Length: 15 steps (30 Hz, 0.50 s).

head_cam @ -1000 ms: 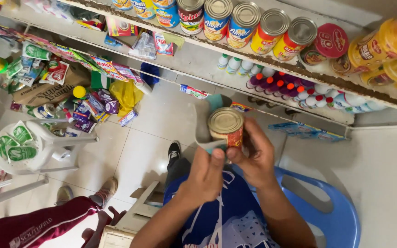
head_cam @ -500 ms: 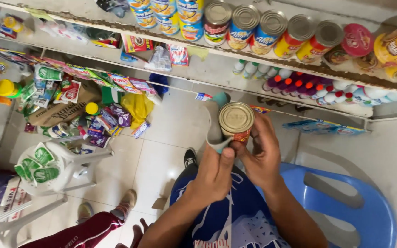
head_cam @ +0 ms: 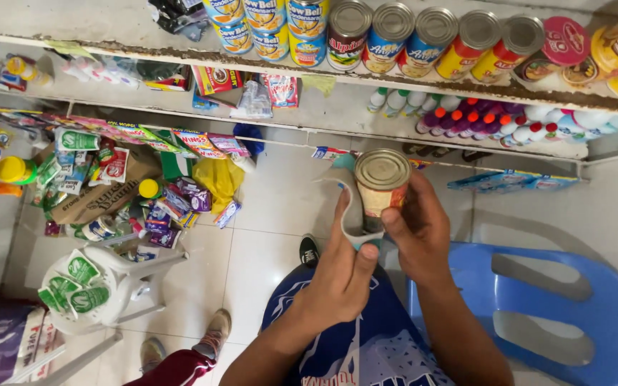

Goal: Wiping a can with a cloth and placing it on a retail shelf.

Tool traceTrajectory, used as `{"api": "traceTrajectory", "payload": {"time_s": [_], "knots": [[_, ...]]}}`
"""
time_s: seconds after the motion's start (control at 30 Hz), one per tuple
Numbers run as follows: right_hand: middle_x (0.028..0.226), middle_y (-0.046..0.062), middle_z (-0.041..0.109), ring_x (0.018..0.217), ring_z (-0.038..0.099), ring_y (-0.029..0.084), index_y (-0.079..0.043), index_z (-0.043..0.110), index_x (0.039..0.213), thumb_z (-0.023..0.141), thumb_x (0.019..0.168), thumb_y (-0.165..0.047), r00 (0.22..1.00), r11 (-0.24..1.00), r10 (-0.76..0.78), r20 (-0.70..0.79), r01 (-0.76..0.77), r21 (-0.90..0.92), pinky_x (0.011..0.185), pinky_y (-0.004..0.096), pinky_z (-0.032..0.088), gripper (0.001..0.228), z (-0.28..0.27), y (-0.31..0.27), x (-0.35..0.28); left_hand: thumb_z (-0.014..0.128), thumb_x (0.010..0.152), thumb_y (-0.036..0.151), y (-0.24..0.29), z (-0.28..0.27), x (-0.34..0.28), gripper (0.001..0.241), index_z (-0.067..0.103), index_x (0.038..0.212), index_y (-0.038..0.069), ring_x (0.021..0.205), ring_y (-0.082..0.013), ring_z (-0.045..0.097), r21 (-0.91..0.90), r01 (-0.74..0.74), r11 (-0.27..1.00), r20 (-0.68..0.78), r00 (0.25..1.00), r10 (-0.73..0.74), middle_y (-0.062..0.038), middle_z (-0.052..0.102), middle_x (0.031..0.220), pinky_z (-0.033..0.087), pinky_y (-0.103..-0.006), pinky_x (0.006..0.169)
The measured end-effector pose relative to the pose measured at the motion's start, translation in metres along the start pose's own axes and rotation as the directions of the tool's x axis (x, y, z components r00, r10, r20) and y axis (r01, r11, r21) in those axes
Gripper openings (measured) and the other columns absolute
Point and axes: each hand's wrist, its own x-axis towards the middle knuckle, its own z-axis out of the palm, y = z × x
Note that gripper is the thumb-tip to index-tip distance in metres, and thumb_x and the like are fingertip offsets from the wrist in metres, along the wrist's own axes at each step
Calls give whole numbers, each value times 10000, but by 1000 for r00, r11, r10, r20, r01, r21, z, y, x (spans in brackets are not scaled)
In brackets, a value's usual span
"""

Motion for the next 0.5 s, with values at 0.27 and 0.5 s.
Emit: {"api": "traceTrajectory", "payload": {"time_s": [0.27,0.5], "knots": [[1415,162,577,1274,585,247,29,407,1506,774,855,-128,991,994,103,90,-106,30,1123,365,453,764,17,-2,-18,238,1116,429,11,-18,16,638,260,1493,-85,1184,-363,586,-116,42,992,-65,997,-50,-280,528,1353,457,-464,1065],[1304,98,566,1168,568,188,-15,439,1443,713,914,-155,997,995,-14,-71,7,-96,1079,328,453,612,-8,-15,0,248,1133,318,1,-1,18,582,341,1510,-116,1585,-455,263,-78,-47,996,-45,998,44,-298,106,1690,273,-515,1316]]}}
